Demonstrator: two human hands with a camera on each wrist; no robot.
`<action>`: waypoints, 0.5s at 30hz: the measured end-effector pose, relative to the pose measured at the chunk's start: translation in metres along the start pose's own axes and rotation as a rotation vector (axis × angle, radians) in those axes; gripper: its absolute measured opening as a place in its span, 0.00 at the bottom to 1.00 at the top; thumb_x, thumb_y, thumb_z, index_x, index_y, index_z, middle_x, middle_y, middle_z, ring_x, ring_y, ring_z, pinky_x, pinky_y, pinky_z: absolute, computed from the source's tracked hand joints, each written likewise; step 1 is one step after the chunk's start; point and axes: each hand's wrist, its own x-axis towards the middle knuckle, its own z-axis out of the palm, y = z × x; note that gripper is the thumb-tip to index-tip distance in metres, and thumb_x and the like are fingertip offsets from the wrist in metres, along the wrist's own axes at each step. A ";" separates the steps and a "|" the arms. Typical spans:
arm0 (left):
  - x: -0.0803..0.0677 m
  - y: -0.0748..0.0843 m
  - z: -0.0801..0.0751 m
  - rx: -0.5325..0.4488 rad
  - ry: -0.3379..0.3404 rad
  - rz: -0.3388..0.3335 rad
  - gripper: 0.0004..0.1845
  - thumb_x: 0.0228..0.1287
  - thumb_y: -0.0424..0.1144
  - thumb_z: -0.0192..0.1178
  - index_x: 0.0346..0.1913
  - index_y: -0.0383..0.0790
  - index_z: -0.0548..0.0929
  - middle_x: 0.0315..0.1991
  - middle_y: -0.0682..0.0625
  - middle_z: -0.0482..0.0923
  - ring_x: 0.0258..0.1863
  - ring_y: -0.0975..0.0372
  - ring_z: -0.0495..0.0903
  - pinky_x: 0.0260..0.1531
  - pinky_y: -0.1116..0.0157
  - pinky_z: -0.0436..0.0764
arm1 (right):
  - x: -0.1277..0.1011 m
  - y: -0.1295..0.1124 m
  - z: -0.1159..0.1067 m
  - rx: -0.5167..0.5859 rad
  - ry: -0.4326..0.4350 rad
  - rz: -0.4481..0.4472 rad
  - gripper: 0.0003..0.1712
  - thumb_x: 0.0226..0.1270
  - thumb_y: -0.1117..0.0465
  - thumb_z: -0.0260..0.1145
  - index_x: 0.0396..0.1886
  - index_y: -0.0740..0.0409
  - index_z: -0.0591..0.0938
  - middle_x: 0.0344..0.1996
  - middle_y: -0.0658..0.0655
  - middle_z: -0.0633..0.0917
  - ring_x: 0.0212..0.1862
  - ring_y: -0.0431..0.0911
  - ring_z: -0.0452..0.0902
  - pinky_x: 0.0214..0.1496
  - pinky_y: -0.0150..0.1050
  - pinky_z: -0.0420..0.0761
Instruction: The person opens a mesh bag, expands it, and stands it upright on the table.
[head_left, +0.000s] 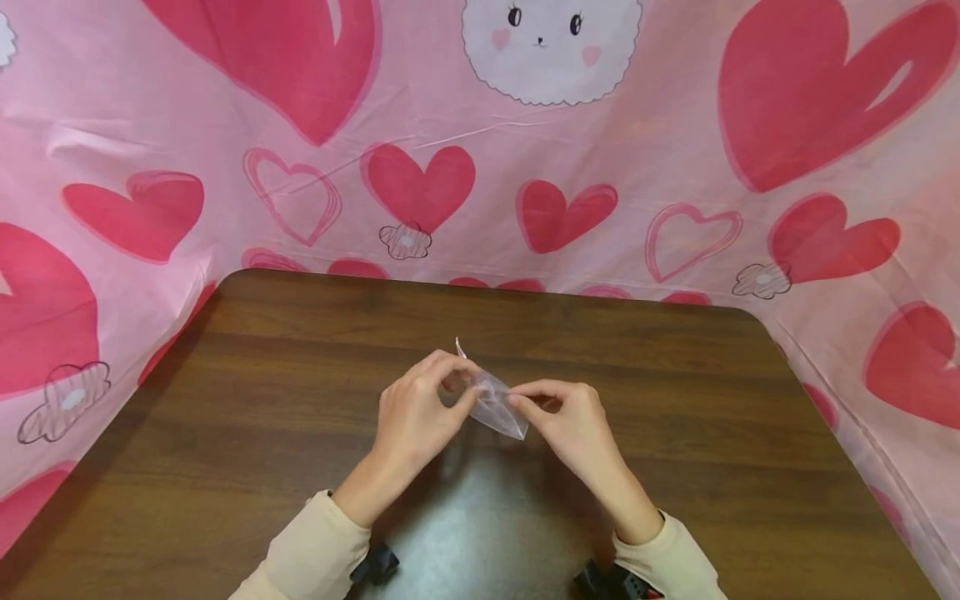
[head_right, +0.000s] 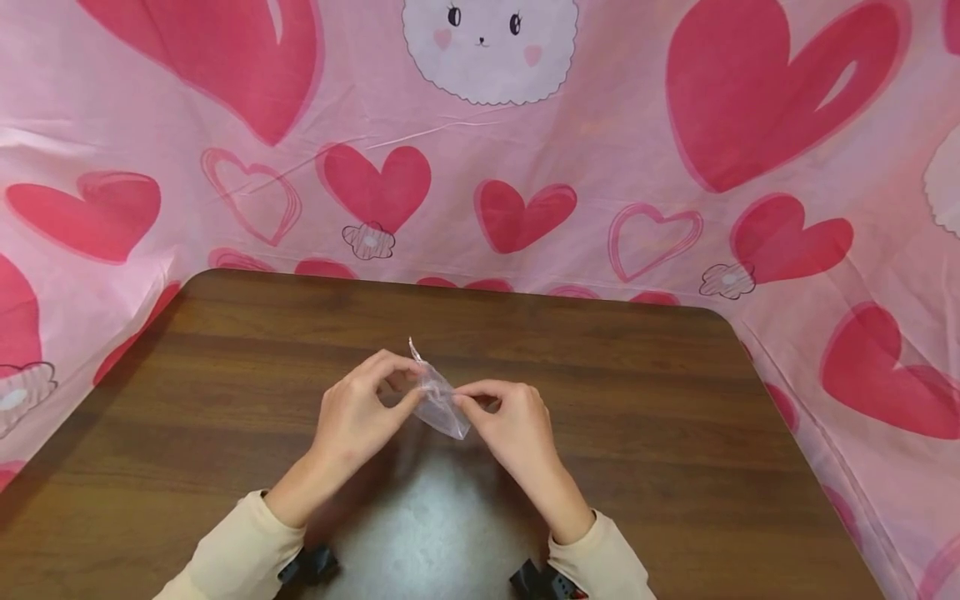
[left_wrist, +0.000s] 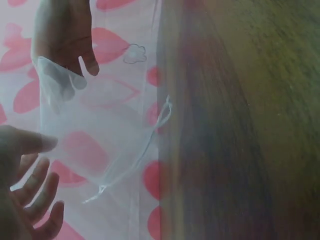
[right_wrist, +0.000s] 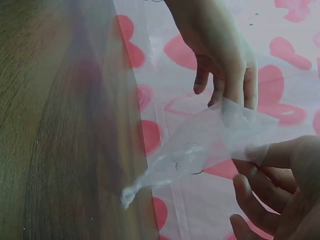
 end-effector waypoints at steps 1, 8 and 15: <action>0.000 0.000 0.000 -0.003 -0.013 0.006 0.13 0.53 0.38 0.75 0.40 0.57 0.86 0.35 0.64 0.79 0.36 0.70 0.79 0.26 0.63 0.75 | 0.000 0.000 0.000 -0.004 0.009 -0.002 0.03 0.58 0.63 0.76 0.33 0.55 0.91 0.28 0.49 0.89 0.26 0.40 0.78 0.25 0.33 0.75; 0.001 0.002 0.000 -0.012 -0.081 0.125 0.13 0.53 0.40 0.75 0.43 0.55 0.88 0.46 0.63 0.82 0.46 0.67 0.75 0.34 0.62 0.78 | 0.002 -0.002 -0.001 -0.076 0.043 -0.034 0.04 0.55 0.61 0.78 0.27 0.49 0.90 0.24 0.43 0.87 0.24 0.38 0.77 0.24 0.34 0.75; 0.001 0.004 0.001 0.045 -0.087 0.143 0.08 0.56 0.45 0.74 0.40 0.59 0.90 0.37 0.65 0.85 0.39 0.69 0.77 0.33 0.64 0.76 | 0.002 -0.004 -0.002 -0.090 0.050 -0.049 0.06 0.53 0.61 0.79 0.26 0.47 0.88 0.25 0.40 0.86 0.29 0.37 0.79 0.35 0.38 0.79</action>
